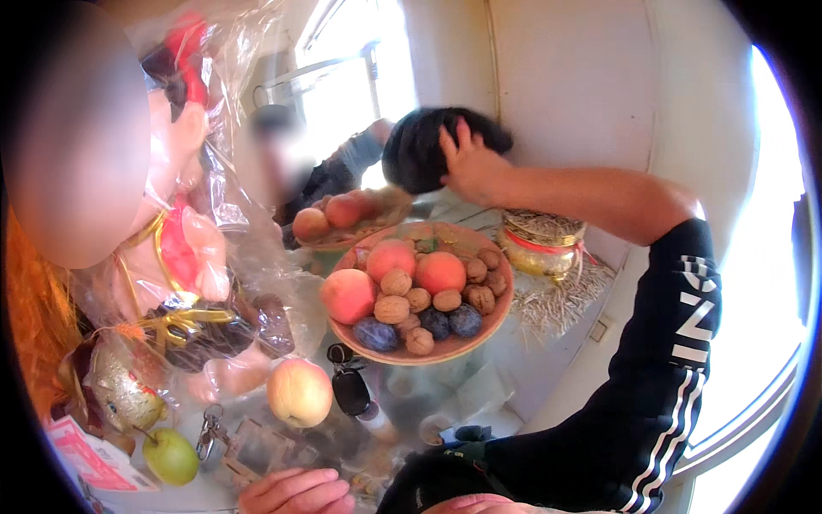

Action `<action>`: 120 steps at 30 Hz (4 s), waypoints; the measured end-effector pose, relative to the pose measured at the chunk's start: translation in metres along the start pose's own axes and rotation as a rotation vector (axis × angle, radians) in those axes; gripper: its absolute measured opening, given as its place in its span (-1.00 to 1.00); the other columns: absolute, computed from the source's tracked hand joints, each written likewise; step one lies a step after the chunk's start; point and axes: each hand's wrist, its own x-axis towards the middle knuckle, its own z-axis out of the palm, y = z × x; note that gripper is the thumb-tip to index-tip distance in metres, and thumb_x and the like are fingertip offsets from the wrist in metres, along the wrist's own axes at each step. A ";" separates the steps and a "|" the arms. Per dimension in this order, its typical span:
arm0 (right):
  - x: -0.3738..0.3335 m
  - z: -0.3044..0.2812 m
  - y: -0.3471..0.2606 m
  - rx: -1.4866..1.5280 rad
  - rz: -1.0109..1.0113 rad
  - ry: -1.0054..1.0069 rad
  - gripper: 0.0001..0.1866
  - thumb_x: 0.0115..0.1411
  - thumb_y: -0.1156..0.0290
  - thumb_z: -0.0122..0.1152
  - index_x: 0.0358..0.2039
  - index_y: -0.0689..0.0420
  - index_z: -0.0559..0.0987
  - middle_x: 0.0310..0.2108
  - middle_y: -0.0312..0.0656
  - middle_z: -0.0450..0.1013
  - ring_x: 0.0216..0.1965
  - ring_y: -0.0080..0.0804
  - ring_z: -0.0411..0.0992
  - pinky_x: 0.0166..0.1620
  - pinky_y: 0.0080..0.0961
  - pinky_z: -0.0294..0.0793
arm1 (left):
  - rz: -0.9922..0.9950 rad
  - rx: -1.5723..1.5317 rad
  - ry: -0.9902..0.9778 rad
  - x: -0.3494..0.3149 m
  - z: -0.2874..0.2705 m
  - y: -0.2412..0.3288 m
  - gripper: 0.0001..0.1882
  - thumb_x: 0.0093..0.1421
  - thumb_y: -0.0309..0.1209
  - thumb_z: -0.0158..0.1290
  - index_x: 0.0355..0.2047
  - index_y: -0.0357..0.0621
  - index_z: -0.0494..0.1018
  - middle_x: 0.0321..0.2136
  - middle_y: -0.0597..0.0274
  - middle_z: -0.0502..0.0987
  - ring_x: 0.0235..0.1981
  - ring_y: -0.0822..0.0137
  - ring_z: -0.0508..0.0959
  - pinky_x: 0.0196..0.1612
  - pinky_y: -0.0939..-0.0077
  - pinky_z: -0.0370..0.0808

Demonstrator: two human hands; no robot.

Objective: The person wipes the rear of a scooter with a cloth, then washes and wrings the cloth in a basin of water. They pour out the water, place the basin on a crate, and enter a shop to wipe a glass display counter and a wall mirror with the cloth.

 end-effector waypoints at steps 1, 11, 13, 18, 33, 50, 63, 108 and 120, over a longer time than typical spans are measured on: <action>-0.005 0.001 -0.004 0.029 -0.015 -0.056 -0.08 0.31 0.15 0.20 0.42 0.41 -0.06 0.35 0.58 -0.10 0.18 0.58 0.27 0.21 0.10 0.44 | 0.066 0.029 -0.056 -0.003 -0.002 -0.002 -0.84 0.17 -0.43 0.22 -0.22 -0.11 0.61 -0.20 0.16 0.69 -0.20 0.14 0.70 -0.14 0.31 0.63; 0.202 -0.126 0.106 -0.102 0.199 0.578 -0.13 0.19 0.41 0.13 0.44 0.35 -0.01 0.30 0.56 0.01 0.20 0.63 0.21 0.24 0.18 0.36 | 0.011 0.116 -0.331 -0.023 -0.024 -0.011 -0.63 0.05 -0.24 0.16 -0.10 0.04 0.65 -0.12 0.23 0.68 -0.07 0.19 0.67 -0.04 0.22 0.59; 0.265 -0.146 0.165 -0.034 0.279 0.771 -0.12 0.21 0.34 0.11 0.45 0.33 -0.05 0.30 0.54 0.02 0.21 0.61 0.22 0.25 0.17 0.34 | -0.107 0.065 -0.261 -0.022 -0.015 -0.009 -0.69 0.06 -0.23 0.18 -0.17 0.05 0.68 -0.15 0.25 0.69 -0.09 0.22 0.67 -0.06 0.24 0.59; 0.272 -0.161 0.137 -0.033 0.341 0.487 -0.14 0.21 0.27 0.11 0.42 0.31 -0.01 0.29 0.53 0.04 0.20 0.57 0.27 0.22 0.12 0.39 | -0.314 0.107 -0.179 -0.018 -0.006 -0.002 -0.83 -0.02 -0.31 0.33 -0.36 0.06 0.70 -0.36 0.29 0.71 -0.30 0.24 0.70 -0.28 0.34 0.62; 0.099 -0.012 0.062 0.044 0.210 -0.268 -0.55 0.22 0.23 0.15 -0.05 0.36 0.61 -0.07 0.15 0.52 -0.02 0.08 0.45 -0.27 0.12 0.59 | 0.122 0.183 -0.305 -0.006 -0.016 -0.004 -0.67 0.10 -0.43 0.18 -0.08 -0.14 0.56 -0.03 0.16 0.58 0.03 0.10 0.60 0.04 0.19 0.57; 0.050 -0.059 -0.145 0.326 -0.063 0.022 -0.31 0.09 0.37 0.40 0.21 0.23 0.33 0.08 0.31 0.34 -0.05 0.20 0.54 -0.03 -0.06 0.62 | 0.181 0.303 -0.296 -0.006 -0.007 -0.003 -0.55 -0.11 -0.32 0.27 -0.12 -0.01 0.58 -0.10 0.30 0.57 -0.07 0.22 0.60 -0.04 0.29 0.58; 0.220 -0.190 -0.079 0.023 0.033 0.901 -0.34 0.21 0.45 0.11 0.35 0.09 0.27 0.36 0.17 0.15 0.19 0.32 0.27 0.20 0.15 0.34 | 0.040 0.282 -0.265 -0.002 -0.005 -0.003 -0.67 0.00 -0.38 0.33 -0.17 0.03 0.60 -0.13 0.38 0.62 -0.10 0.34 0.65 -0.12 0.44 0.60; 0.107 -0.097 -0.075 -0.256 -0.640 0.834 -0.22 0.20 -0.14 0.21 0.25 0.19 0.45 0.38 0.12 0.18 0.29 0.28 0.20 0.35 0.10 0.15 | -0.264 1.352 -0.134 0.351 -0.163 -0.160 -0.63 -0.01 -0.13 0.30 -0.33 -0.16 0.66 -0.37 -0.07 0.68 -0.28 -0.05 0.67 -0.17 0.14 0.60; 0.132 -0.091 -0.086 -0.074 -0.628 0.991 -0.32 0.19 0.00 0.26 0.24 0.09 0.45 0.34 0.02 0.24 0.26 0.21 0.22 0.33 0.01 0.19 | -0.249 1.388 0.054 0.329 -0.133 -0.053 -0.54 -0.05 -0.24 0.28 -0.15 -0.19 0.56 -0.27 -0.16 0.65 -0.20 -0.15 0.64 -0.11 0.10 0.57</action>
